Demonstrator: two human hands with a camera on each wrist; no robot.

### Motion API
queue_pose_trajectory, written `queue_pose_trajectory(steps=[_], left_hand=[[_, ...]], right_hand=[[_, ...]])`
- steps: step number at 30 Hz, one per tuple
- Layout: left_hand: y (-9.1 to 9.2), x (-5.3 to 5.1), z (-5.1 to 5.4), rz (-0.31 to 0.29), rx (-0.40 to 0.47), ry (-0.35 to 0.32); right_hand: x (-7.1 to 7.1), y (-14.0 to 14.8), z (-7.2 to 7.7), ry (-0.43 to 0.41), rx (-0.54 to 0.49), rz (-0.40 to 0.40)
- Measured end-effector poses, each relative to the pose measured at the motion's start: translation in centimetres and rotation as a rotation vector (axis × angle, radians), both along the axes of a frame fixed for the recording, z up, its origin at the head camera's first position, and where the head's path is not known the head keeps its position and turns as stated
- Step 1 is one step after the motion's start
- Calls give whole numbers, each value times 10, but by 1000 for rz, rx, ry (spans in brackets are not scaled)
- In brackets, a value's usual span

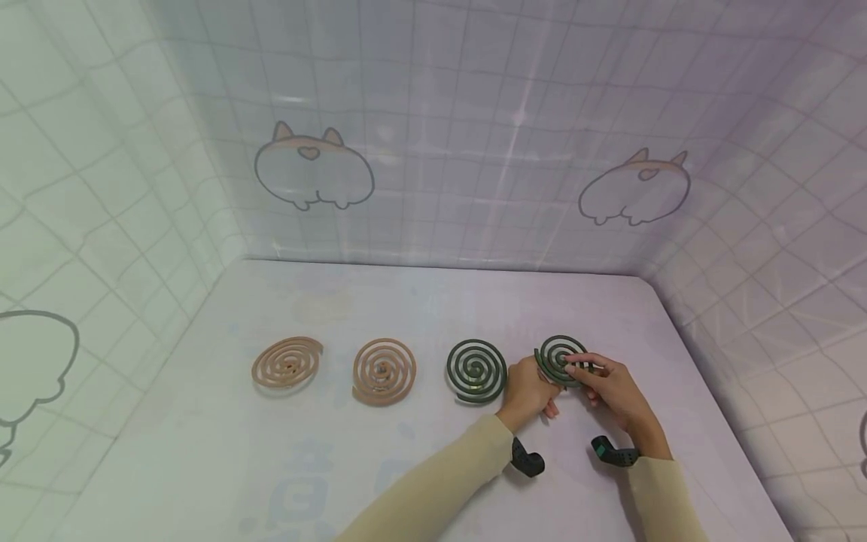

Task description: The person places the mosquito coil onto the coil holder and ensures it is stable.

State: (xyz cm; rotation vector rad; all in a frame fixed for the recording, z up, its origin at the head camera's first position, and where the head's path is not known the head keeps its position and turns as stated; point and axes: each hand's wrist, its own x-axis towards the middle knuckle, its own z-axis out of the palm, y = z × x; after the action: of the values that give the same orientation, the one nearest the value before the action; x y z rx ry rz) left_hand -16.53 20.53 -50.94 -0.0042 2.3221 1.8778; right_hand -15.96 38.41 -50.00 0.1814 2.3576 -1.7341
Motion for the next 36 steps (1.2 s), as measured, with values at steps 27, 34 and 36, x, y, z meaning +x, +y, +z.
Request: queue_pose_trajectory(steps=[27, 34, 36], left_hand=[[-2, 3, 0, -20, 17, 0], [-2, 2, 0, -23, 10, -5], [-2, 2, 0, -22, 9, -3]], right_hand=[[-1, -1, -3, 1, -11, -21], [-1, -2, -3, 12, -23, -12], [-2, -2, -3, 15, -22, -13]])
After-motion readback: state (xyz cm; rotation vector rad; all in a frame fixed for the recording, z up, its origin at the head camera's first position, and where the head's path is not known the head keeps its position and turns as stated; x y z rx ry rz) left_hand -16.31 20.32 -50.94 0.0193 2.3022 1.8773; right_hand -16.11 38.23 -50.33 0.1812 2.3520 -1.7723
